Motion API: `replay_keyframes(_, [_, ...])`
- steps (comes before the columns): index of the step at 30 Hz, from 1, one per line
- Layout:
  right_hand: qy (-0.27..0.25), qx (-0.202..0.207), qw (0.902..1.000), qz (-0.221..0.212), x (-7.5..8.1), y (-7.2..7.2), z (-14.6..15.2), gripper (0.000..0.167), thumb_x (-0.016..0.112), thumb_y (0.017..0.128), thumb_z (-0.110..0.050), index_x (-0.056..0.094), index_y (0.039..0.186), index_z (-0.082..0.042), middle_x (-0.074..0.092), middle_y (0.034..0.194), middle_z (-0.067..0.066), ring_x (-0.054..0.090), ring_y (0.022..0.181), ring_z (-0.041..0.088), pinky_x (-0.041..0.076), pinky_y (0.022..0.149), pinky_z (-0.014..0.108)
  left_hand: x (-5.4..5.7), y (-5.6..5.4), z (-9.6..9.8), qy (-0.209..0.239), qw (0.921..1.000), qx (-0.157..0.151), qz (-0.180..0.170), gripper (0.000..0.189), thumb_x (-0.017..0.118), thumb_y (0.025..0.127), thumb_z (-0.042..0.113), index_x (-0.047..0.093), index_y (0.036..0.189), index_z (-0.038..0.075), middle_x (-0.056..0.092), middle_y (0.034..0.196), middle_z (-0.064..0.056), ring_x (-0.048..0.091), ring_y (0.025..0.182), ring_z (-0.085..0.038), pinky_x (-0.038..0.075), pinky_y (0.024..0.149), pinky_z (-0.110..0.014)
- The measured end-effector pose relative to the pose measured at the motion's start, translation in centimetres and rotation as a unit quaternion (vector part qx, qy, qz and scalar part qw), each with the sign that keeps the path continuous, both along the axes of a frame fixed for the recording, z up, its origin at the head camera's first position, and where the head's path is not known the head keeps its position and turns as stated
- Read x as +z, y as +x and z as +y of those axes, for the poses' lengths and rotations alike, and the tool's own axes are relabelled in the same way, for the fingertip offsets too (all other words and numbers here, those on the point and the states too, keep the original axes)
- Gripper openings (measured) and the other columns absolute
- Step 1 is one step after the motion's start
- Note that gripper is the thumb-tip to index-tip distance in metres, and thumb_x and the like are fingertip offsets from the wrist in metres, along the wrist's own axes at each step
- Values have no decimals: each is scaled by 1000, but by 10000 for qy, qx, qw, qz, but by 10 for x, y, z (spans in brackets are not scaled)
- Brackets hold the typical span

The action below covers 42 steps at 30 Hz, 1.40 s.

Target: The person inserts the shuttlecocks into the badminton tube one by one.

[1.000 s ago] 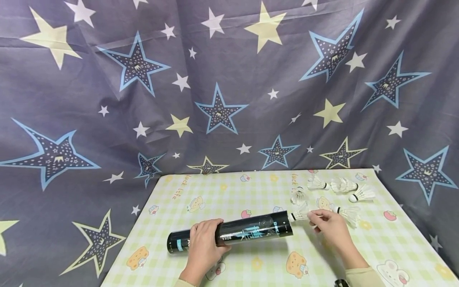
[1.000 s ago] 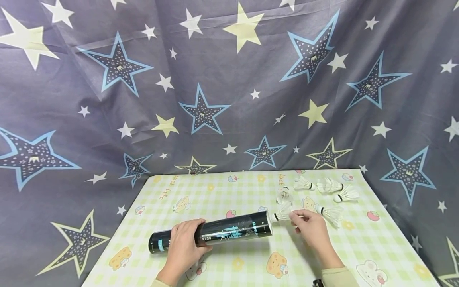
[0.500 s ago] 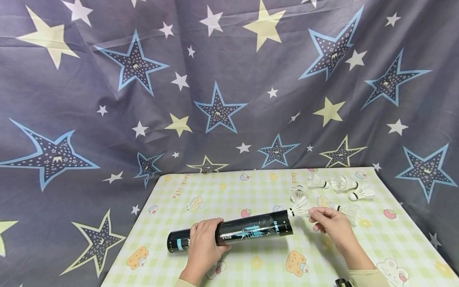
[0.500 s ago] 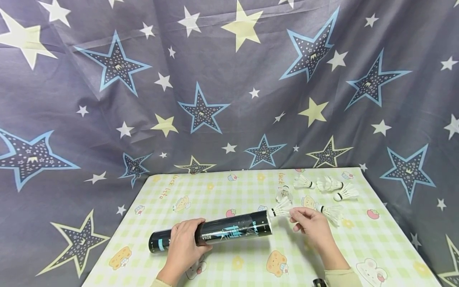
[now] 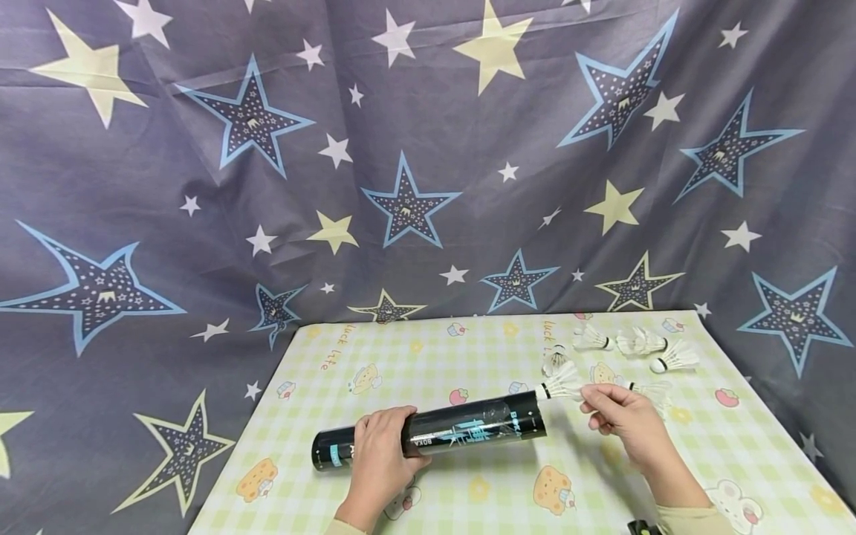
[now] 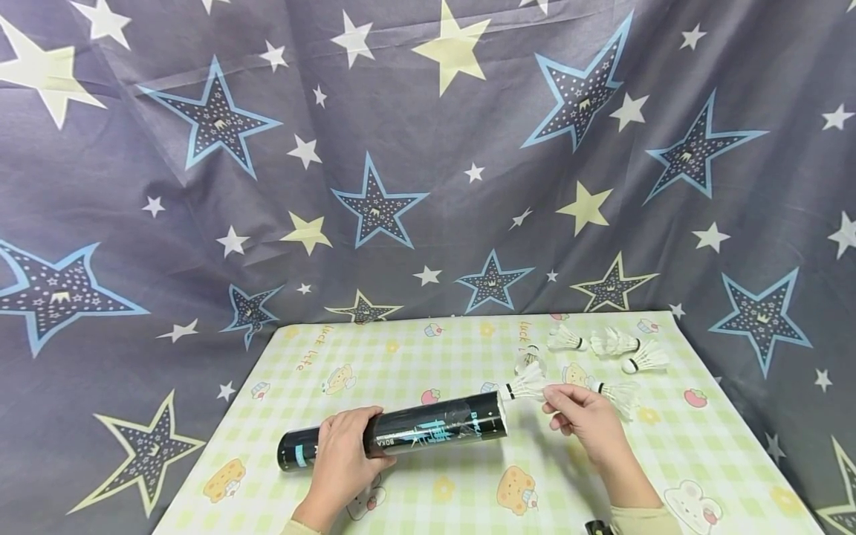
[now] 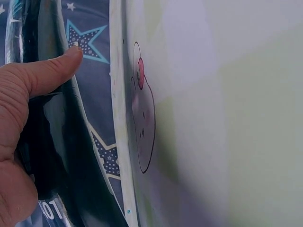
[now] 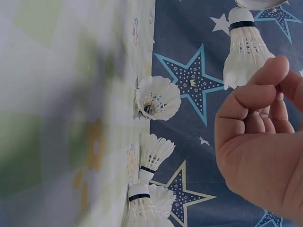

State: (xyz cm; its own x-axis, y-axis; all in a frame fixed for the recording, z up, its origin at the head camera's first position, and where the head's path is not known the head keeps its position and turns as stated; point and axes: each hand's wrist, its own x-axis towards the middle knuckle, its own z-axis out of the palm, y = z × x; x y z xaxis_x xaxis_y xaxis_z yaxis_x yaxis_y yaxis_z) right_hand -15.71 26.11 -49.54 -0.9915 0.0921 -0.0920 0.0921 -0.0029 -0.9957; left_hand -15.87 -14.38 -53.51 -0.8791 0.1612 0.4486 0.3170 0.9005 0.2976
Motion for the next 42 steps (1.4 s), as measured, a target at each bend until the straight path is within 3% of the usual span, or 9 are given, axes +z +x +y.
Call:
replay_keyframes(11, [-254,73,9995,186,-2,6,5,15,68,106,-17,79,96,-13,74,79,-8,66,63,7,54,60,23,0,-1,1,3,10000,53,-35,88,109,52,38,70,129,21,77,126,-1,68,118,-26,43,108,-53])
replay_keyframes(18, [-403,758,9956,367,-6,9,-4,17,64,106,-11,79,99,-15,76,81,-8,66,63,6,53,59,20,1,0,2,-16,10000,62,-31,88,109,52,38,70,129,21,77,126,-1,68,118,-26,43,108,-53])
replay_keyframes(27, [-65,1566,9873,242,-10,10,-20,16,63,108,-18,77,101,-17,71,79,-9,64,63,5,51,61,20,0,0,2,15,10000,76,-24,88,109,52,37,70,129,20,77,126,-1,68,118,-26,43,108,-53])
replay_keyframes(33, [-122,2215,9739,475,-14,11,-26,19,60,109,-15,75,113,-5,70,79,-9,64,65,4,52,62,21,0,0,2,40,10000,44,-44,88,109,53,37,70,129,20,77,126,-1,68,118,-27,43,108,-53])
replay_keyframes(42, [-92,2346,9702,599,-16,13,-30,23,58,109,-13,73,118,2,67,79,-10,60,67,3,53,66,23,0,1,3,64,10000,30,-23,88,109,52,36,70,129,19,77,125,-2,68,117,-27,43,108,-54])
